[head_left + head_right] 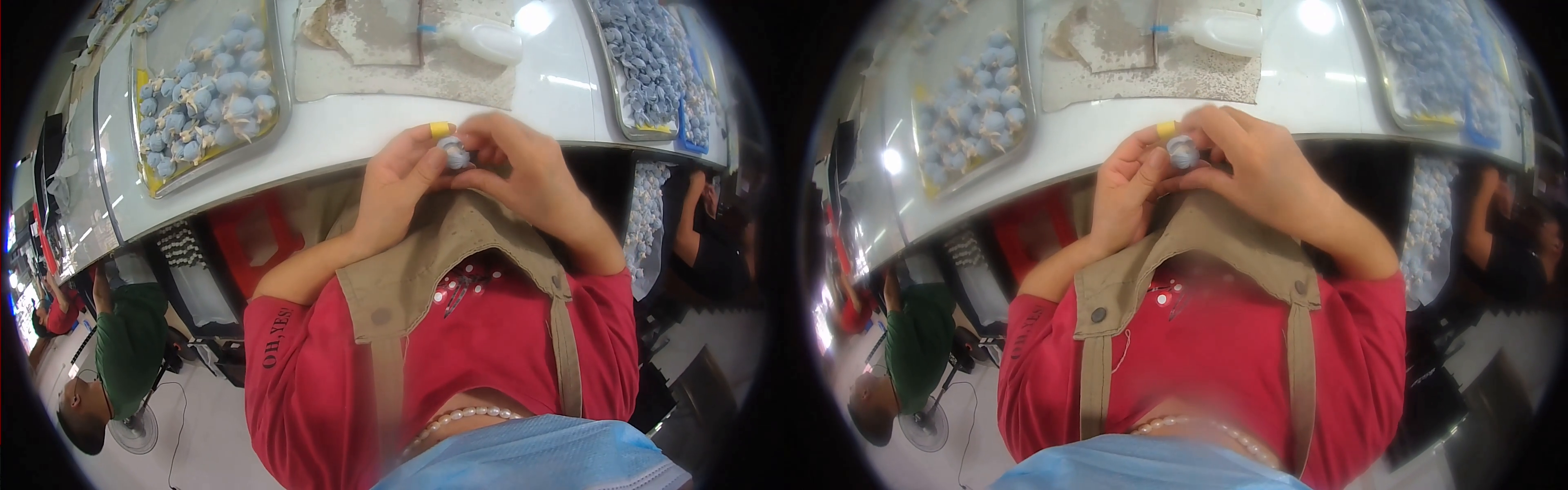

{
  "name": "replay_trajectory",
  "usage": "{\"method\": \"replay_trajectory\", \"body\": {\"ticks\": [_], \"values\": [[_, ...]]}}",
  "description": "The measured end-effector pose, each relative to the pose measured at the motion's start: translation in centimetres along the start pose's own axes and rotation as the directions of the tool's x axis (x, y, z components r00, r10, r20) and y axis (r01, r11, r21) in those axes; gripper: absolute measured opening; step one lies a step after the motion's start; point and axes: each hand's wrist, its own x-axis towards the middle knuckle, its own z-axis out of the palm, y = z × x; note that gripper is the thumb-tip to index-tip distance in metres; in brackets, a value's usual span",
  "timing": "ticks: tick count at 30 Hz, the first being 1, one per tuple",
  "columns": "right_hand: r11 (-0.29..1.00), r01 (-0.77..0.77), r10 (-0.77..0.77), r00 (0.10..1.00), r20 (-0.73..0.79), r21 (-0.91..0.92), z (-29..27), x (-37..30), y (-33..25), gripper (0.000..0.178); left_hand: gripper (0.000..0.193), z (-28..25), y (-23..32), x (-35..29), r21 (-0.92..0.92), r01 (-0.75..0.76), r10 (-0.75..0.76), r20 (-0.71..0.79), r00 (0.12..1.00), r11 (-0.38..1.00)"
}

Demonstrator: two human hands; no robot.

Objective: The person applies glue to figurine heads using a glue bottle, attaches blue caps onto each head by hand, and places the assembled figurines onto a tray.

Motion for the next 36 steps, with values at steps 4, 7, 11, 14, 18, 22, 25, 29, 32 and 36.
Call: {"method": "replay_trajectory", "body": {"ticks": [4,7,11,14,18,22,25,29,32,36], "values": [[0.976,0.162,-0.180,0.976,-0.124,-0.144,1.0,-1.1,1.5,0.025,0.031,0.4,0.0,0.1,-0.005,-0.048,0.048,0.030,0.998,0.999],[0.959,0.181,-0.231,0.946,-0.229,-0.218,1.2,-1.4,1.3,0.019,0.031,0.8,-0.3,0.1,0.004,-0.062,0.062,0.045,0.997,0.998],[0.945,0.217,-0.284,0.918,-0.278,-0.246,1.1,-1.9,1.5,0.021,0.031,1.5,-0.3,0.3,0.041,-0.067,0.066,0.008,0.998,0.997],[0.968,0.161,-0.215,0.927,-0.307,-0.191,0.8,-2.0,1.4,0.019,0.031,1.7,-0.5,0.3,0.045,-0.045,0.044,0.010,0.999,0.998],[0.970,0.139,-0.196,0.933,-0.302,-0.201,0.6,-2.8,1.0,0.018,0.029,2.3,0.0,0.3,0.058,-0.011,0.010,0.020,1.000,0.998],[0.970,0.163,-0.207,0.942,-0.265,-0.179,-0.4,-3.0,1.3,0.019,0.029,2.7,0.0,0.0,0.127,-0.051,0.042,0.073,0.996,0.991],[0.969,0.237,-0.247,0.927,-0.283,-0.070,-1.0,-3.3,2.0,0.023,0.030,3.0,-0.6,-0.1,0.262,-0.212,0.182,0.134,0.974,0.941],[0.980,0.187,-0.158,0.936,-0.315,0.063,-1.7,-3.2,2.3,0.036,0.031,3.2,-1.1,0.1,0.337,-0.270,0.221,0.176,0.959,0.902],[0.956,0.174,-0.109,0.958,-0.266,0.237,-2.1,-3.2,2.5,0.051,0.043,4.0,-1.0,0.1,0.198,-0.243,0.217,0.147,0.965,0.950],[0.932,0.092,-0.068,0.994,-0.081,0.349,-2.2,-3.9,2.9,0.064,0.043,3.3,-0.9,-0.1,0.250,-0.196,0.129,0.262,0.957,0.948]]}}
